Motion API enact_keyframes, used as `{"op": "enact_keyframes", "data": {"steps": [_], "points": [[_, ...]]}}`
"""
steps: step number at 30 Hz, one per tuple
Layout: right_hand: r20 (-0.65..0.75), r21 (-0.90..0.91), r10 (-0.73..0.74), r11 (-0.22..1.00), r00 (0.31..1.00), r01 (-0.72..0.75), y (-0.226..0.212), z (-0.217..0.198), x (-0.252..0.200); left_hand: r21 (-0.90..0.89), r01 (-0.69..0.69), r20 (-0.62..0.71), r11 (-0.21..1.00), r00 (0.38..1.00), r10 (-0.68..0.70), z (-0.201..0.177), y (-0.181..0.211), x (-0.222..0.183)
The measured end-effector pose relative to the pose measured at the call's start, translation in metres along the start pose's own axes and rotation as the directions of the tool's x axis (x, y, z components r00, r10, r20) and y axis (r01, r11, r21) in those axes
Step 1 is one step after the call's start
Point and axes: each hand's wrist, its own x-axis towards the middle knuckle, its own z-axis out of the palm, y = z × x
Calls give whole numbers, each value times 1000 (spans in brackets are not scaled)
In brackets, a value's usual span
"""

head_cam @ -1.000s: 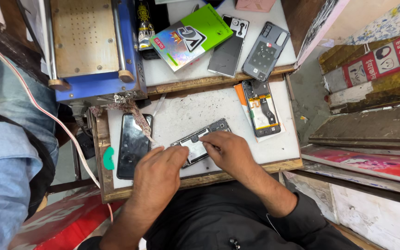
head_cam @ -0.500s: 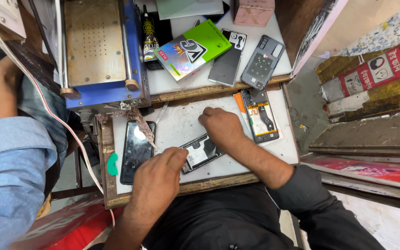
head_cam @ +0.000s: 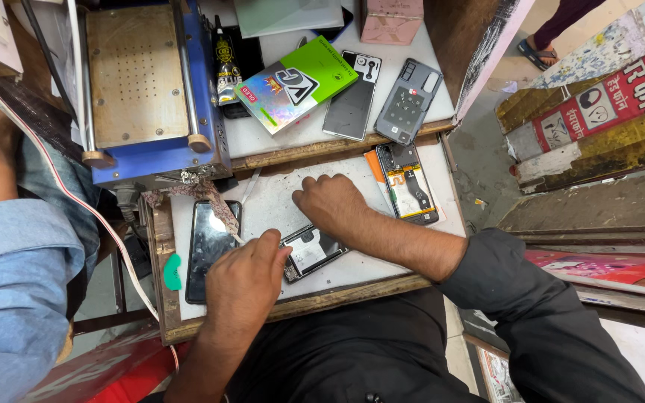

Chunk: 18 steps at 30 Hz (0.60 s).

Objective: The person works at a cluttered repair bench, using a screwdriver to remove screws from a disassembled smartphone. They handle the phone chassis and internal components, then place a screwdriver and a phone part on the table.

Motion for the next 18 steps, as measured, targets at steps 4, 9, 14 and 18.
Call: {"op": "enact_keyframes", "data": {"steps": [4,9,14,18], "points": [[-77,118,137,985,988,-128,27,-17,2,-84,-387,-369,918,868,332,2,-3,-4],[-174,131,360,931,916,-341,71,-48,14,8,-137,-377,991,917,130,10,-6,-6],[-216,80,445,895,869,-439,87,-64,20,36,-258,-266,965,929,258,8,-6,-5],[-246,122,451,892,858,-435,77,-63,9,-61,-196,-304,979,938,169,5,-9,-6]]}}
